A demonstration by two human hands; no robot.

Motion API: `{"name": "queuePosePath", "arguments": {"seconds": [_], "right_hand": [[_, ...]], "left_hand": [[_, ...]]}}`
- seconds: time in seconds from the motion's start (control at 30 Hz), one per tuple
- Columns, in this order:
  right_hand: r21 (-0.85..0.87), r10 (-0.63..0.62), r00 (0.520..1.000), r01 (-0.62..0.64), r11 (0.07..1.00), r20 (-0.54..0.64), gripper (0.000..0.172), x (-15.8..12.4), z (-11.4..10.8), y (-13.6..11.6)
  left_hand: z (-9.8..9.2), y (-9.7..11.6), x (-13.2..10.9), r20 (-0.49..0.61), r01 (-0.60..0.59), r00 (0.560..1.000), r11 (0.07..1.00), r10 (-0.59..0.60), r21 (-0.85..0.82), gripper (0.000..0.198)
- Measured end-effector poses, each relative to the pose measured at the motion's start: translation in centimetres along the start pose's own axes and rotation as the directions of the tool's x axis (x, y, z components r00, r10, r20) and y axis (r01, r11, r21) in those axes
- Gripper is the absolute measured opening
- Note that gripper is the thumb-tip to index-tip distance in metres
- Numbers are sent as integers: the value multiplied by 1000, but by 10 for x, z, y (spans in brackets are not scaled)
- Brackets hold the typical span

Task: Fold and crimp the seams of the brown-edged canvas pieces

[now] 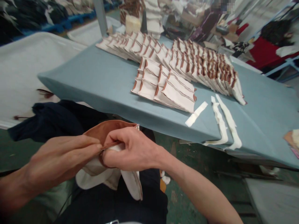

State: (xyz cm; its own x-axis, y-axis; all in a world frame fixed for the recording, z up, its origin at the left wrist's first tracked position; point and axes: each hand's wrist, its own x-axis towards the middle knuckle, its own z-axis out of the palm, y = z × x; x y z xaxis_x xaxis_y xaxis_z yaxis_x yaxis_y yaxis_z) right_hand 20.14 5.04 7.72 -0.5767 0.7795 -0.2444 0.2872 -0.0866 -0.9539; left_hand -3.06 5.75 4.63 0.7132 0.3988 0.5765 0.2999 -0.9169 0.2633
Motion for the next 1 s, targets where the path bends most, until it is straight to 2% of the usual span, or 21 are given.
{"name": "queuePosePath", "arguments": {"seconds": [0.07, 0.17, 0.33, 0.43, 0.5, 0.57, 0.63, 0.73, 0.83, 0.9, 0.97, 1.0], "right_hand": [[158, 63, 997, -71, 985, 50, 7, 2, 0, 5], [344, 94, 990, -125, 931, 105, 17, 6, 2, 11], [424, 137, 989, -150, 893, 63, 17, 13, 10, 17], [294, 87, 996, -72, 953, -37, 11, 10, 16, 15], [94, -25, 989, 39, 995, -146, 8, 5, 19, 10], [-97, -146, 964, 127, 987, -222, 8, 1, 20, 7], [-202, -224, 941, 175, 964, -253, 9, -1, 20, 6], [-266, -293, 918, 221, 938, -269, 8, -1, 19, 9], [-273, -318, 909, 244, 930, -271, 8, 1, 18, 13], [-162, -264, 930, 228, 960, -257, 5, 4, 21, 17], [139, -167, 965, 197, 970, -205, 7, 9, 27, 23], [329, -132, 979, 178, 927, -157, 14, 12, 32, 26]], "left_hand": [[1, -3, -2, 12, -32, 999, 999, 32, 17, 20], [4, -6, -6, 38, -44, 998, 999, 43, 22, 21], [12, -3, -4, -13, -41, 999, 999, 41, -2, 16], [11, 4, 1, -41, 109, 993, 988, -114, -108, 21], [8, 8, 3, -27, 251, 966, 954, -258, -164, 21], [4, 10, 3, 32, 360, 931, 905, -363, -227, 18], [-1, 9, 3, 133, 435, 900, 840, -415, -324, 11], [-6, 5, 2, 265, 509, 861, 763, -435, -399, 21], [-6, -1, -1, 267, 508, 860, 775, -434, -377, 19], [-2, -4, -1, 244, 514, 858, 768, -452, -383, 20], [7, -6, -2, 218, 522, 849, 706, -481, -478, 30], [13, -6, -2, 204, 520, 842, 649, -500, -555, 38]]}}
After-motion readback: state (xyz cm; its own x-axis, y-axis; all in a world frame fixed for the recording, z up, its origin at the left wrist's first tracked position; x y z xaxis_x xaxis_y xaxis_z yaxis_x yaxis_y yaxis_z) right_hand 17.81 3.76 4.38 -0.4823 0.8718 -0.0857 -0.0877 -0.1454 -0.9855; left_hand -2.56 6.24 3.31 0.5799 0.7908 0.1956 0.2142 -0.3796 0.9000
